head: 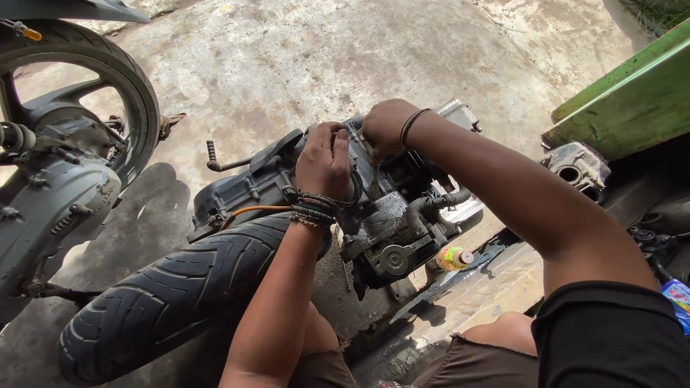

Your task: Cleaning a motorcycle engine block using a wire brush and a scraping tool to remove dirt and grime.

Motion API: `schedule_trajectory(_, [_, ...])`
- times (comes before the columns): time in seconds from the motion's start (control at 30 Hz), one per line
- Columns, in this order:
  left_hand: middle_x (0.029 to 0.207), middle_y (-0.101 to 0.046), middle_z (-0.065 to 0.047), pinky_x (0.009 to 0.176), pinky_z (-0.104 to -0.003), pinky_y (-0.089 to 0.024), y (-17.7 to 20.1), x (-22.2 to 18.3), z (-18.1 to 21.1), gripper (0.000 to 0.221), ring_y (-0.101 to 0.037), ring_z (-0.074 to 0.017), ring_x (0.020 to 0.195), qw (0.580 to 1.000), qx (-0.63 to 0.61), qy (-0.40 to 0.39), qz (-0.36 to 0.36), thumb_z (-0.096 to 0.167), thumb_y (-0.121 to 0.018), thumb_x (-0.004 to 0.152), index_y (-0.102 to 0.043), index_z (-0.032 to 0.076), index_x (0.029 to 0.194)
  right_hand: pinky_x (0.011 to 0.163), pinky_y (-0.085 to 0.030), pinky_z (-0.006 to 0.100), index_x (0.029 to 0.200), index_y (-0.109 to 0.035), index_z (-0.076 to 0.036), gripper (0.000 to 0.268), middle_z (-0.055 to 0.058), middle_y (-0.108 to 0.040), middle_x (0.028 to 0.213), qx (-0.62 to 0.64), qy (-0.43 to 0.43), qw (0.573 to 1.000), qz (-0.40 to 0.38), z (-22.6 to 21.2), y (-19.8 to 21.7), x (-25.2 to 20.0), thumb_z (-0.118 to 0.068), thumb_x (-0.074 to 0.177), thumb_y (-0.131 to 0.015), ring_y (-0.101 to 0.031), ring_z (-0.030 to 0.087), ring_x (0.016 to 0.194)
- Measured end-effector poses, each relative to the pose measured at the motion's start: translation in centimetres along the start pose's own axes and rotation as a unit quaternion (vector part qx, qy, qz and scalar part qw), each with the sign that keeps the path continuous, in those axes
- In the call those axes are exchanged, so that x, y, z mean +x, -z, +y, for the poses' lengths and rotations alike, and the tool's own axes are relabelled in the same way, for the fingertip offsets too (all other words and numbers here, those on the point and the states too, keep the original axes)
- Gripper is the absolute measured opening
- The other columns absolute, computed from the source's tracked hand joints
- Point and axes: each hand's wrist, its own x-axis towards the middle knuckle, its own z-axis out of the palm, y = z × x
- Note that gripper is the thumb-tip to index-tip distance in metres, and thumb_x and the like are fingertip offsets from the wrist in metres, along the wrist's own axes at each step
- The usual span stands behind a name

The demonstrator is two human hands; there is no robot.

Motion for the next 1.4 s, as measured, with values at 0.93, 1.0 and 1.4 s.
schedule_trajectory(0.93, [0.099,-0.069,-0.007,0.066,-0.043,-0.052,-0.2,-0.1,0.0,0.033,-0.066,-0.0263,0.085,0.995,0.093,-0.024,-0.039,0.038,-0.042,0.100,-0.064,0.014,0.105,0.069,-0.045,0.036,0.082,-0.077,-0.021,0.039,-0.003,-0.073,0.073,-0.171,-0.112,0.907,0.368,0.0,1.8,-1.7,-0.060,0.085,-0.080,-0.063,0.020,0.077])
schedule_trajectory(1.0, [0.105,-0.073,-0.010,0.067,-0.044,-0.054,-0.3,0.3,-0.5,0.044,-0.069,-0.0285,0.090,0.998,0.044,-0.023,-0.026,0.044,-0.037,0.100,-0.064,0.012,0.112,0.074,-0.048,0.034,0.089,-0.074,-0.023,0.040,-0.006,-0.070,0.080,-0.094,-0.140,0.986,0.008,-1.7,3.9,-2.3,-0.063,0.084,-0.076,-0.066,0.017,0.075])
schedule_trajectory(1.4, [0.106,-0.073,-0.012,0.068,-0.046,-0.054,0.3,0.2,0.3,0.054,-0.070,-0.0306,0.090,0.999,0.015,0.031,-0.022,0.052,-0.038,0.097,-0.056,0.017,0.134,0.054,-0.050,0.033,0.087,-0.077,-0.016,0.062,0.001,-0.070,0.070,0.018,-0.206,0.975,0.080,6.4,-1.0,-1.7,-0.075,0.094,-0.061,-0.065,0.021,0.067])
